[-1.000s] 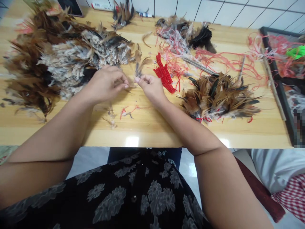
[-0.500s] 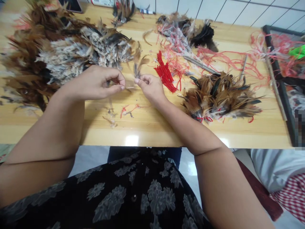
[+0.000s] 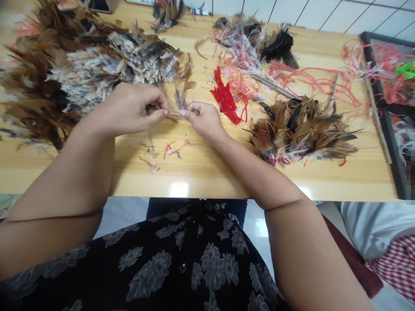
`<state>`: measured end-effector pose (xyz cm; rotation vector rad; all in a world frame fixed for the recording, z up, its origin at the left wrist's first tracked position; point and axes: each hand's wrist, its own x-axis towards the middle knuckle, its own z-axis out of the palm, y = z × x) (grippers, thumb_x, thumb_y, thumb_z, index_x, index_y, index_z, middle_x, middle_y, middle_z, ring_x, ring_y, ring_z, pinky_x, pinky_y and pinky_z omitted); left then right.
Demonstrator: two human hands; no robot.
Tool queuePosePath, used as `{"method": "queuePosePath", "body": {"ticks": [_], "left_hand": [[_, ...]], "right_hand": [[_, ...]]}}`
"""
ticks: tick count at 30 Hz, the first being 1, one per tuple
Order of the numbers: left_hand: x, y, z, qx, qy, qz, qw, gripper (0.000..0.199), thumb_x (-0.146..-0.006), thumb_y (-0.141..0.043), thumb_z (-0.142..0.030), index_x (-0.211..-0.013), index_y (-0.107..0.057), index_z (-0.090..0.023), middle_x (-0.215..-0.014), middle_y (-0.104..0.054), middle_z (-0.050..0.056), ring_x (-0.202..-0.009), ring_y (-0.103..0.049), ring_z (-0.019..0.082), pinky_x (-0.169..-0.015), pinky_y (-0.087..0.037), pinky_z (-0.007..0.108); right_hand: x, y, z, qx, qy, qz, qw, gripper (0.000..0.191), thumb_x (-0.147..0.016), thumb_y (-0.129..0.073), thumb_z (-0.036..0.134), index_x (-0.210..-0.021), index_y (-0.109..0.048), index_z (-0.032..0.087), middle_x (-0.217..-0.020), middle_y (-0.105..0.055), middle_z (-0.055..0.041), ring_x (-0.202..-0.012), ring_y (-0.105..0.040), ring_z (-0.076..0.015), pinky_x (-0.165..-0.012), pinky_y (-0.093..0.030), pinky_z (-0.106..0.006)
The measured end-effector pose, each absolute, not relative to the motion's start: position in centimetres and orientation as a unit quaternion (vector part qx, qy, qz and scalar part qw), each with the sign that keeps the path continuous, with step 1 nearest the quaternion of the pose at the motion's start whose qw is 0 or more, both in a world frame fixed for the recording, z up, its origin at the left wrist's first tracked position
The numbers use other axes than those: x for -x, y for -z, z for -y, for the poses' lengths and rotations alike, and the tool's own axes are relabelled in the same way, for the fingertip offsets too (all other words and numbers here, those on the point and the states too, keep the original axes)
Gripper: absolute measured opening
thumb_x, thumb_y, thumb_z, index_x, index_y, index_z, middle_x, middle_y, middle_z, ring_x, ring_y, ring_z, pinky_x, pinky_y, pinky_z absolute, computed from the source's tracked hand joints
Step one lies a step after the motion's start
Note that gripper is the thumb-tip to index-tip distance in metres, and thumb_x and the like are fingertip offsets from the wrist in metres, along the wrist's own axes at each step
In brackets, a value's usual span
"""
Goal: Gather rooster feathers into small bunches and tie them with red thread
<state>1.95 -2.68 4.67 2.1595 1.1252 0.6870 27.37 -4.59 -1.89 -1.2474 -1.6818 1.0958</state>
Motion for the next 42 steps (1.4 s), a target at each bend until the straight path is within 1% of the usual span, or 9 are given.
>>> {"method": "queuePosePath", "body": {"ticks": [7, 11, 17, 20, 23, 31, 36, 39, 42], "left_hand": [[-1.7, -4.2, 2.5, -0.810, -0.271, -0.416, 0.313, 0.029, -0.086, -0.090, -0.001, -0.090, -0.078, -0.027, -0.088, -0.065, 0.001, -0.109, -0.073, 0.033, -0.129, -0.057, 0.040], [-2.1, -4.2, 2.8, -0.832, -0.256, -0.410, 0.271, 0.027, -0.088, -0.092, -0.006, -0.091, -0.077, -0.028, -0.093, -0.070, 0.003, -0.107, -0.074, 0.034, -0.127, -0.059, 0.045], [-2.0, -3.0, 2.0, -0.787, -0.394, -0.412, 0.236, 0.031, -0.092, -0.108, -0.026, -0.107, -0.081, -0.029, -0.124, -0.078, 0.010, -0.120, -0.075, 0.038, -0.121, -0.063, 0.053], [-2.1, -1.9, 1.5, -0.750, -0.447, -0.427, 0.236, 0.036, -0.094, -0.114, -0.041, -0.108, -0.082, -0.031, -0.126, -0.079, 0.009, -0.111, -0.075, 0.036, -0.115, -0.068, 0.055], [-2.6, -0.5, 1.3, -0.758, -0.429, -0.423, 0.249, 0.027, -0.098, -0.109, -0.043, -0.107, -0.086, -0.032, -0.121, -0.082, 0.006, -0.099, -0.076, 0.031, -0.108, -0.071, 0.052], [-5.7, 1.2, -0.8, -0.723, -0.409, -0.403, 0.384, 0.031, -0.079, -0.114, -0.020, -0.088, -0.085, -0.028, -0.086, -0.069, 0.003, -0.098, -0.078, 0.033, -0.097, -0.063, 0.042], [-6.7, 1.2, -3.4, -0.754, -0.340, -0.396, 0.399, 0.036, -0.087, -0.104, -0.014, -0.072, -0.075, -0.028, -0.066, -0.064, -0.003, -0.081, -0.064, 0.025, -0.085, -0.054, 0.041], [-7.1, 1.5, -3.9, -0.692, -0.396, -0.394, 0.457, 0.029, -0.089, -0.103, -0.015, -0.079, -0.078, -0.026, -0.081, -0.081, 0.000, -0.081, -0.069, 0.022, -0.077, -0.055, 0.036], [-7.2, 1.6, -3.0, -0.588, -0.457, -0.369, 0.557, 0.031, -0.091, -0.114, -0.027, -0.089, -0.084, -0.024, -0.089, -0.084, 0.004, -0.081, -0.079, 0.022, -0.072, -0.061, 0.032]], "right_hand": [[-27.5, 1.7, 4.8, 0.488, -0.444, 0.662, 0.355, 0.048, -0.107, -0.097, 0.040, -0.080, -0.062, 0.023, -0.075, -0.043, 0.0062, -0.081, -0.040, -0.0142, -0.080, -0.032, -0.035], [-27.5, 1.8, 4.8, 0.481, -0.442, 0.672, 0.348, 0.044, -0.103, -0.098, 0.034, -0.079, -0.063, 0.023, -0.075, -0.045, 0.0062, -0.081, -0.040, -0.0139, -0.080, -0.031, -0.034], [-27.6, 1.5, 4.7, 0.444, -0.514, 0.616, 0.399, 0.065, -0.104, -0.106, 0.056, -0.078, -0.056, 0.024, -0.077, -0.043, 0.0060, -0.080, -0.037, -0.0128, -0.077, -0.031, -0.032], [-27.8, 1.1, 4.5, 0.425, -0.550, 0.569, 0.440, 0.076, -0.099, -0.108, 0.073, -0.079, -0.054, 0.024, -0.079, -0.045, 0.0061, -0.080, -0.038, -0.0118, -0.075, -0.034, -0.029], [-28.0, 0.7, 4.4, 0.407, -0.576, 0.537, 0.462, 0.079, -0.094, -0.110, 0.080, -0.082, -0.054, 0.025, -0.078, -0.047, 0.0069, -0.078, -0.039, -0.0110, -0.072, -0.035, -0.026], [-27.6, -0.2, 4.5, 0.429, -0.595, 0.523, 0.435, 0.079, -0.093, -0.110, 0.081, -0.082, -0.054, 0.027, -0.073, -0.042, 0.0096, -0.069, -0.033, -0.0102, -0.067, -0.030, -0.029], [-27.5, -0.2, 4.1, 0.441, -0.607, 0.485, 0.450, 0.078, -0.089, -0.115, 0.075, -0.082, -0.053, 0.028, -0.070, -0.044, 0.0099, -0.069, -0.033, -0.0107, -0.066, -0.027, -0.030], [-27.4, 0.0, 3.8, 0.461, -0.581, 0.465, 0.482, 0.079, -0.086, -0.117, 0.074, -0.081, -0.053, 0.028, -0.073, -0.050, 0.0083, -0.072, -0.037, -0.0114, -0.066, -0.028, -0.029], [-27.5, 0.4, 3.4, 0.486, -0.551, 0.451, 0.506, 0.077, -0.091, -0.114, 0.069, -0.081, -0.050, 0.028, -0.076, -0.052, 0.0075, -0.076, -0.040, -0.0124, -0.069, -0.032, -0.029]]}}
